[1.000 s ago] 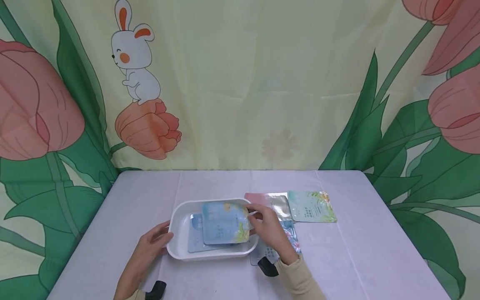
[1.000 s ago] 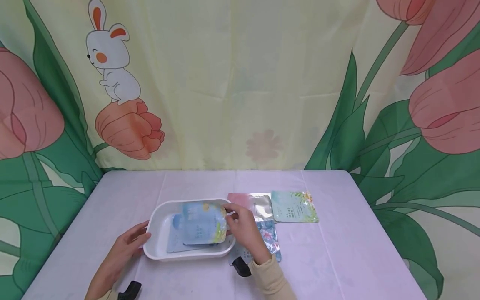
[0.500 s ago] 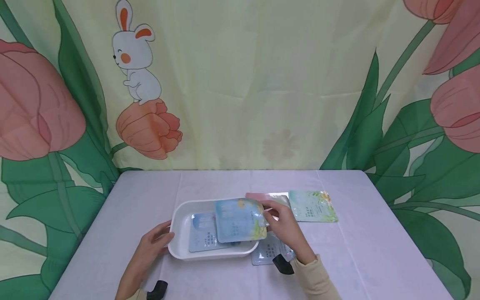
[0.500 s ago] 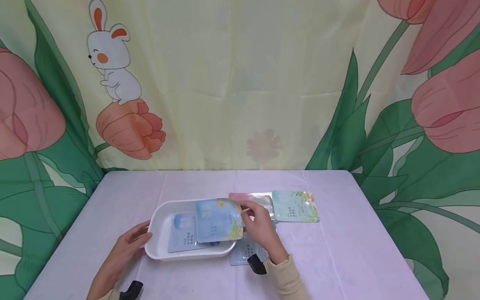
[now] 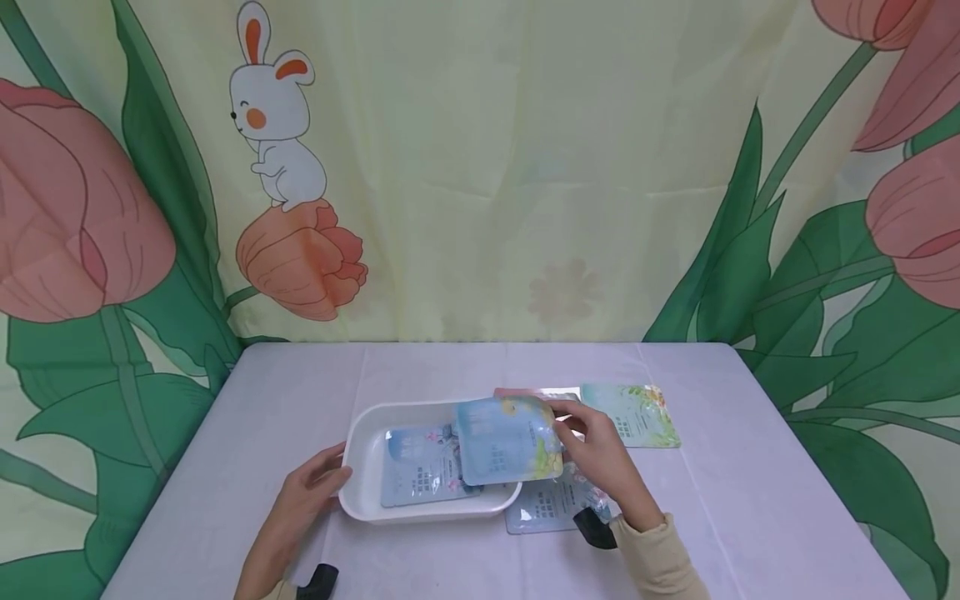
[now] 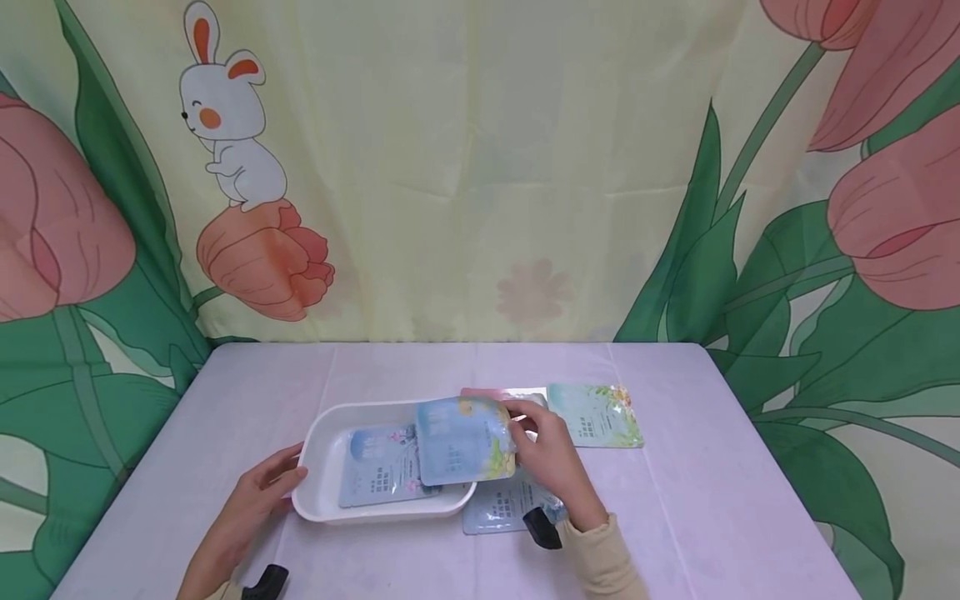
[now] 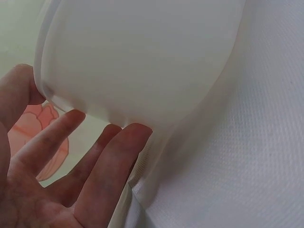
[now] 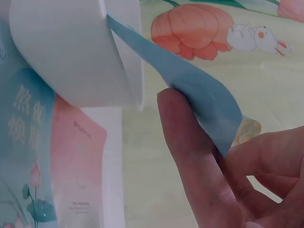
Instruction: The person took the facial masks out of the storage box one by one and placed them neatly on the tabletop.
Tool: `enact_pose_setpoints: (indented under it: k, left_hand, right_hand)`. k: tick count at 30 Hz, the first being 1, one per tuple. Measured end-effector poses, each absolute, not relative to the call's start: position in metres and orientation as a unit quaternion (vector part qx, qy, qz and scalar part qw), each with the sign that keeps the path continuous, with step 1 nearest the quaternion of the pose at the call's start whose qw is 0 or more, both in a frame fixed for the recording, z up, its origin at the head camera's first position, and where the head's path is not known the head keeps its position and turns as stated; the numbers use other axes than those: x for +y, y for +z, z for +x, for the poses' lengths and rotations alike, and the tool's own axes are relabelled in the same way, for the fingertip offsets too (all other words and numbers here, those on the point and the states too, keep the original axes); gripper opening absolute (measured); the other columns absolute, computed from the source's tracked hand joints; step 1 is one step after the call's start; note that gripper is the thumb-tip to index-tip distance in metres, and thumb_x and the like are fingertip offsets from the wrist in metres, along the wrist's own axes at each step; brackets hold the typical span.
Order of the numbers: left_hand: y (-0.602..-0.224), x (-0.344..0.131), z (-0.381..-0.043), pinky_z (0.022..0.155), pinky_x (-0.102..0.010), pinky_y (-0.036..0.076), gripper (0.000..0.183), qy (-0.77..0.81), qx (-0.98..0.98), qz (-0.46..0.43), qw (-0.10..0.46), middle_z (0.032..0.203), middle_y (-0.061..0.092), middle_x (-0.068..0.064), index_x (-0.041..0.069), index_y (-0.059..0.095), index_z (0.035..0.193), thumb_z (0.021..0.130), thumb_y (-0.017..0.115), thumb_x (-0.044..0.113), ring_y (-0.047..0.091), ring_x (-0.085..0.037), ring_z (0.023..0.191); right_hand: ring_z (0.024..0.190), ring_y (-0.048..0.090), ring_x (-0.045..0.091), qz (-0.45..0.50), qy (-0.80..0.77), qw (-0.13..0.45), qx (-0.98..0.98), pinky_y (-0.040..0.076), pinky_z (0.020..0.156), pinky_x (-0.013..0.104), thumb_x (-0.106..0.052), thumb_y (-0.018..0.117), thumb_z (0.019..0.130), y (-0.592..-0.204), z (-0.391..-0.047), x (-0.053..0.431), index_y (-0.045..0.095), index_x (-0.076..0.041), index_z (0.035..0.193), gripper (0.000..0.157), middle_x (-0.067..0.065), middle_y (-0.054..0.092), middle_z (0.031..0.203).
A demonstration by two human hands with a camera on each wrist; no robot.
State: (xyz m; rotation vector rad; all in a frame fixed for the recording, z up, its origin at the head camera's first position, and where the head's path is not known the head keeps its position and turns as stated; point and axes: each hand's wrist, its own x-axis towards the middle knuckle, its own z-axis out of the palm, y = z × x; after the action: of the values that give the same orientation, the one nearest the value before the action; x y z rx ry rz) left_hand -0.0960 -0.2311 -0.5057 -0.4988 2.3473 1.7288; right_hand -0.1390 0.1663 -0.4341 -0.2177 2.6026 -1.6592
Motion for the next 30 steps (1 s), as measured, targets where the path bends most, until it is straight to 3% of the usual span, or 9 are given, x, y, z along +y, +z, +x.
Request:
enact_pose_setpoints:
  k: [9, 17, 30]
  left_hand:
    - [-0.503, -0.232, -0.096, 0.089, -0.038, 0.058, 0.069, 0.586, 0.790, -0.159, 0.082, 0.146, 0.051, -0.019, 0.016, 0.047, 0.147, 0.089, 0.071, 0.046, 0.060, -0.032, 0.122]
    - [-0.504, -0.233, -0.095, 0.086, -0.036, 0.059, 0.069, 0.588, 0.790, -0.154, 0.078, 0.145, 0.051, -0.019, 0.014, 0.048, 0.146, 0.089, 0.072, 0.044, 0.061, -0.031, 0.120]
    - [-0.503, -0.230, -0.095, 0.089, -0.039, 0.058, 0.065, 0.585, 0.791, -0.158, 0.081, 0.146, 0.051, -0.018, 0.016, 0.048, 0.146, 0.090, 0.070, 0.041, 0.057, -0.035, 0.125]
  right_hand:
    - [0.099, 0.064, 0.029, -0.076, -0.533, 0.005, 0.843, 0.060, 0.059, 0.029, 0.001, 0.057, 0.097, -0.426, -0.138, 0.183, 0.062, 0.001, 0.127, 0.030, 0.019, 0.063, 0.119]
    - [0.092, 0.065, 0.016, -0.072, -0.539, 0.002, 0.839, 0.060, 0.060, 0.029, -0.002, 0.058, 0.098, -0.424, -0.137, 0.197, 0.060, 0.003, 0.128, 0.031, 0.021, 0.064, 0.116]
    - [0.088, 0.063, 0.008, -0.073, -0.531, -0.013, 0.844, 0.060, 0.062, 0.028, -0.005, 0.059, 0.099, -0.416, -0.134, 0.220, 0.058, 0.003, 0.131, 0.034, 0.022, 0.062, 0.118]
